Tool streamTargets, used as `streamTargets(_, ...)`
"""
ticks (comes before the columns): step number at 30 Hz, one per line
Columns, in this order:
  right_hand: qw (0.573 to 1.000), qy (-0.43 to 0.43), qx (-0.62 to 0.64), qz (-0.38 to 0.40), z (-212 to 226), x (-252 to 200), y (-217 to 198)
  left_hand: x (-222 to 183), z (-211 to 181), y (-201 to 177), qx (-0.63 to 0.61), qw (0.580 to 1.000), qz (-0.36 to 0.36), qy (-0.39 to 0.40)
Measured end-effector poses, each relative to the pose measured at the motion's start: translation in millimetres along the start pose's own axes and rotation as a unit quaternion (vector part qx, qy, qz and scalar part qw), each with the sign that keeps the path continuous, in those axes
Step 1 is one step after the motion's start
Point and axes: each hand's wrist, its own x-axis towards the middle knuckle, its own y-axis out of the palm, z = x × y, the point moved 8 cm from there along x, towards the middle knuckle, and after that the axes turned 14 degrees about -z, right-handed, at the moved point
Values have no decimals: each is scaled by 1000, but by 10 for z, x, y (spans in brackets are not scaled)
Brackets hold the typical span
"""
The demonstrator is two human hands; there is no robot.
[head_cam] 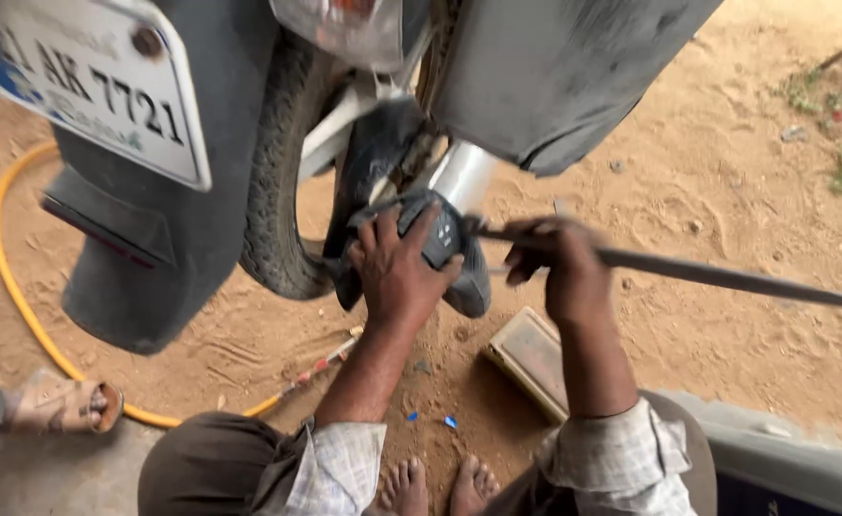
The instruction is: Repairing a motorcycle by applying adhesive and a patch to a tire tube followed by manual tool use on the rear assembly.
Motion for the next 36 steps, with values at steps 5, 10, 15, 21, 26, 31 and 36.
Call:
streamTargets(5, 993, -94, -47, 54, -217, 100, 87, 28, -35, -90, -2, 1000, 21, -15)
streamTargets(10, 997, -40, 71, 2, -63, 45, -60, 16, -32, -51, -19, 1000, 2, 2)
streamTargets(15, 993, -107, 36, 28, -33, 29, 49, 9, -19, -42, -18, 1000, 1, -6)
streamTargets(21, 997, -76, 29, -10, 74, -44, 35, -7, 4, -37, -5, 1000, 6, -9)
streamTargets(26, 998, -51, 47, 2, -45, -14, 187, -24, -10, -48, -2, 1000, 7, -2)
streamTargets(31, 996, -83, 33, -13, 173, -91, 113, 5, -4, -37, -14, 1000, 4, -6)
streamTargets(36, 997, -71, 23, -24, 18, 19, 183, 18, -39, -113, -6, 1000, -7, -1)
